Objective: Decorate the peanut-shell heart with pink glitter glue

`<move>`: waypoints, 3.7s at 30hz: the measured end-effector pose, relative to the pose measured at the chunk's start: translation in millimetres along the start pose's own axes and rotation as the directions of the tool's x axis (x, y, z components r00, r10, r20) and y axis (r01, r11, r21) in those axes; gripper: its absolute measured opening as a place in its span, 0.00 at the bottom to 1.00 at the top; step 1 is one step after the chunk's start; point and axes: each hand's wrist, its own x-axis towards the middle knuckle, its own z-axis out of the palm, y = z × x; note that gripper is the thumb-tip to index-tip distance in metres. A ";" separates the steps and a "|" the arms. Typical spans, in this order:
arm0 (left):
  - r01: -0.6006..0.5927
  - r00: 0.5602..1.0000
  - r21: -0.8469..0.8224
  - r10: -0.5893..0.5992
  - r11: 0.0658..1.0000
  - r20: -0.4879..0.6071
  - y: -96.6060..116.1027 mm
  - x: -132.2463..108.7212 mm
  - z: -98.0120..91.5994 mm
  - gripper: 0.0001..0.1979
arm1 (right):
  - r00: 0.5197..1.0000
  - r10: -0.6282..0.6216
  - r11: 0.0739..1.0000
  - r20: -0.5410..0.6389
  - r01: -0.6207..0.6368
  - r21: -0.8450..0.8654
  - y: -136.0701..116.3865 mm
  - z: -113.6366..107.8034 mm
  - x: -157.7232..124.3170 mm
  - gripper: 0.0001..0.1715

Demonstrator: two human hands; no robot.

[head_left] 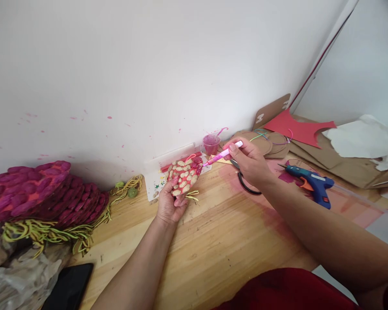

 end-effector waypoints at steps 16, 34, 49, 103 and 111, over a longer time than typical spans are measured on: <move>-0.051 0.999 0.059 0.052 0.997 -0.004 -1.7 0.0 0.7 0.14 | 0.999 -0.031 0.998 -0.007 0.030 -0.049 -2.2 0.5 -1.8 0.23; -0.083 0.996 0.015 0.084 0.996 -0.004 -2.6 -2.2 2.9 0.16 | 0.998 -0.061 0.995 -0.018 0.060 -0.082 -5.2 1.1 -3.7 0.22; -0.126 0.988 0.046 0.130 0.991 -0.083 -5.4 -2.4 8.9 0.16 | 0.997 -0.077 0.995 0.017 0.078 -0.056 -9.6 3.2 -5.3 0.21; -0.108 0.989 0.061 0.113 0.992 -0.091 -5.9 -0.9 6.6 0.16 | 0.996 -0.081 0.996 0.028 0.081 -0.032 -6.3 -2.1 -2.5 0.20; -0.172 0.983 0.071 0.176 0.983 -0.049 -8.4 -0.7 7.2 0.15 | 0.994 -0.102 0.994 -0.028 0.101 -0.047 -2.0 -2.7 1.2 0.22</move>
